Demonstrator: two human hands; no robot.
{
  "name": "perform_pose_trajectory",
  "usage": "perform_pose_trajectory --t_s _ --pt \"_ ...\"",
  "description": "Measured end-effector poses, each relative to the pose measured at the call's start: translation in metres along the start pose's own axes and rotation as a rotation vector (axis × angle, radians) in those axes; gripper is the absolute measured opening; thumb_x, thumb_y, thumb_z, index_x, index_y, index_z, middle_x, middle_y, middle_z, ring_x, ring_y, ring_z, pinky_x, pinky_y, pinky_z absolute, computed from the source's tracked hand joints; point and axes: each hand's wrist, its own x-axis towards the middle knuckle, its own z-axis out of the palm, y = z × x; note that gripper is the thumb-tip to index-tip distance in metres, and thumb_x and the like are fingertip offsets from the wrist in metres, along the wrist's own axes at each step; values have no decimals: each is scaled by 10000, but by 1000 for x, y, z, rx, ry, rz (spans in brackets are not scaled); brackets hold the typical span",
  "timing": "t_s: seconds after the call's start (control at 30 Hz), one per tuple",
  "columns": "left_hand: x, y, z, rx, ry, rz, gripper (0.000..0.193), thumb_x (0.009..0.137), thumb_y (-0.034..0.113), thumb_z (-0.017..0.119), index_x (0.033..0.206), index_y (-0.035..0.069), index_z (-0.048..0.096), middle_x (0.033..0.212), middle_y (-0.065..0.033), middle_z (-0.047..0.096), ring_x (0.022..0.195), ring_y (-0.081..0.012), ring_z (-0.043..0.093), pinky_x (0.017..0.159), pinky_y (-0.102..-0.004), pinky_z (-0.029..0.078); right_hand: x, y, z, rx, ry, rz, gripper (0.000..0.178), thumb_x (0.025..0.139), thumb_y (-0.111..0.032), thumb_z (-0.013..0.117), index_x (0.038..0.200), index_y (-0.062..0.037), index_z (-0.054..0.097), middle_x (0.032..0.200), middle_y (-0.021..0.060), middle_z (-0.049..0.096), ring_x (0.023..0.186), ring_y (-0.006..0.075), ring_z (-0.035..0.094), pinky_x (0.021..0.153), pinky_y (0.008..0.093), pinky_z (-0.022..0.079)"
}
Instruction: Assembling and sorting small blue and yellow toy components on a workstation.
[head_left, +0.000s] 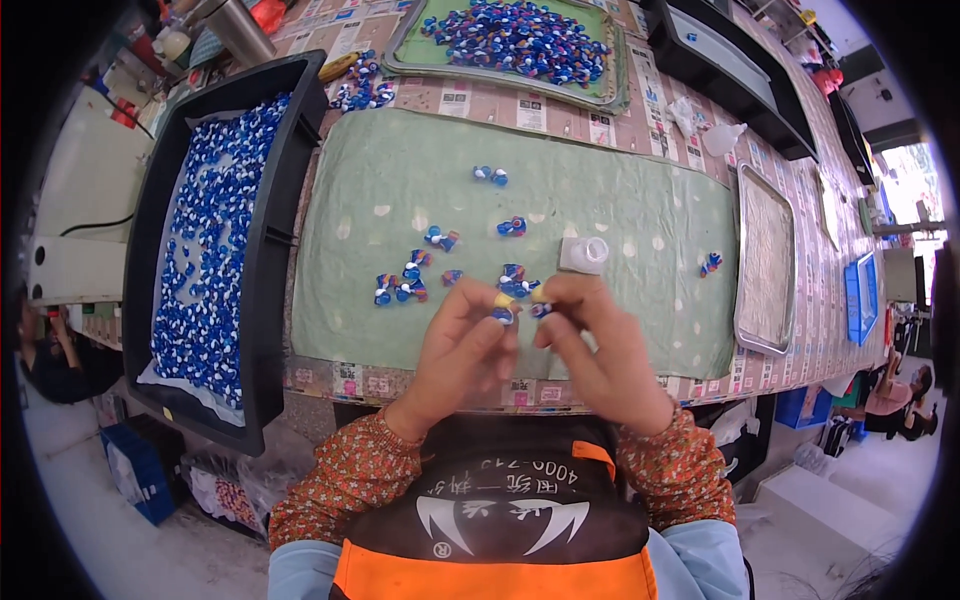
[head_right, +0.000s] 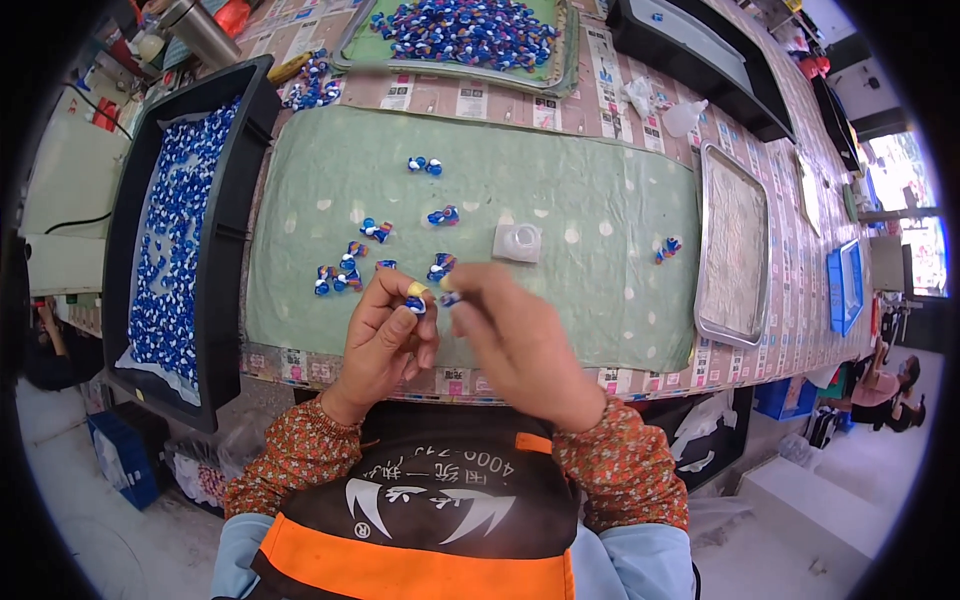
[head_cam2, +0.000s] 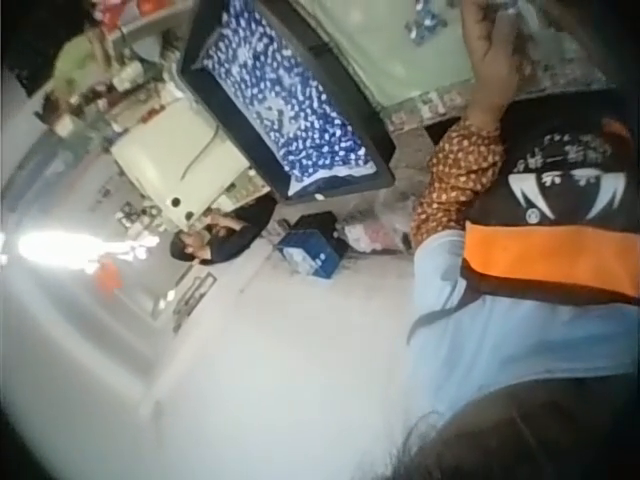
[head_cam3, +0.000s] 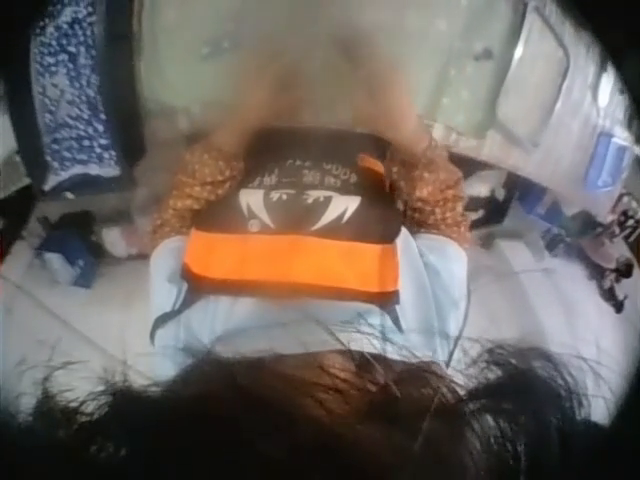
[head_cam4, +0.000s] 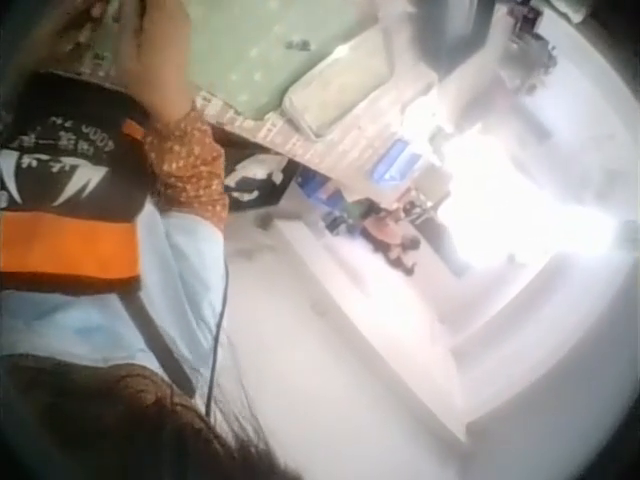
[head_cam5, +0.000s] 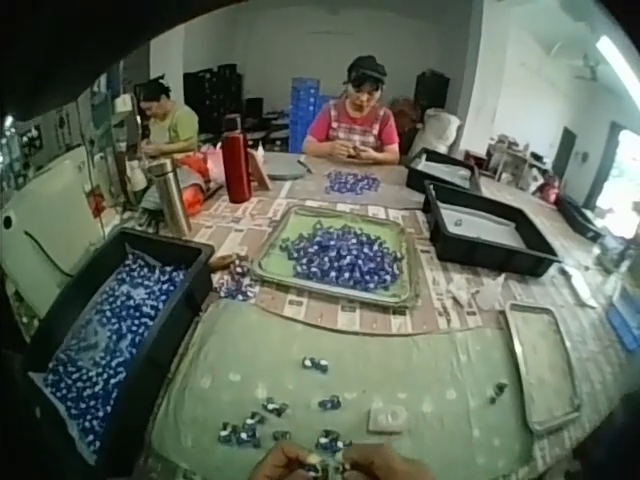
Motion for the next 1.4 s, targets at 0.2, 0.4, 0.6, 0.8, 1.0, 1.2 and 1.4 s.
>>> perform_pose_trajectory --t_s 0.2,0.4,0.6,0.8,1.0,1.2,1.4 --pt "0 -1 3 -61 14 -2 210 1055 233 536 1170 90 435 891 -40 594 650 -92 589 457 -174 403 -3 0 17 -64 72 -158 239 958 64 555 1189 24 511 959 155 634 763 194 674 666 323 531" --pt "-3 -1 0 -91 -20 -13 194 1044 153 532 1205 83 448 969 -40 598 769 -90 572 625 -205 460 -5 -6 21 -94 100 -116 192 946 29 593 1124 20 522 829 149 650 683 224 679 610 327 515" --pt "-7 -11 4 470 28 209 166 1062 146 504 1185 77 415 938 -40 571 692 -59 545 556 -187 439 -11 -7 28 -131 146 -47 154 920 39 602 1057 21 536 773 164 629 642 284 661 562 358 482" --pt "-8 -18 0 592 -6 235 165 1057 114 500 1187 66 409 958 -43 517 668 -59 489 563 -203 418 -11 2 30 -328 196 -262 154 876 78 605 1005 13 552 742 169 580 612 343 608 542 412 453" --pt "-6 -15 3 694 -38 266 147 1057 91 484 1174 62 400 942 -43 494 663 -66 466 563 -213 397 -15 10 31 -221 202 -183 154 885 82 599 1012 9 551 736 161 586 609 331 613 542 403 457" --pt "-5 -14 4 737 -50 269 135 1058 89 476 1163 62 395 927 -42 484 642 -67 452 560 -218 389 -17 13 32 -219 218 -191 147 889 83 593 1009 9 550 734 159 588 602 327 614 541 399 459" --pt "-3 -15 5 754 -46 271 131 1054 90 484 1154 65 401 917 -35 478 638 -66 448 552 -221 384 -17 13 30 -228 234 -189 149 885 71 605 1009 7 554 738 173 583 633 348 616 557 406 463"
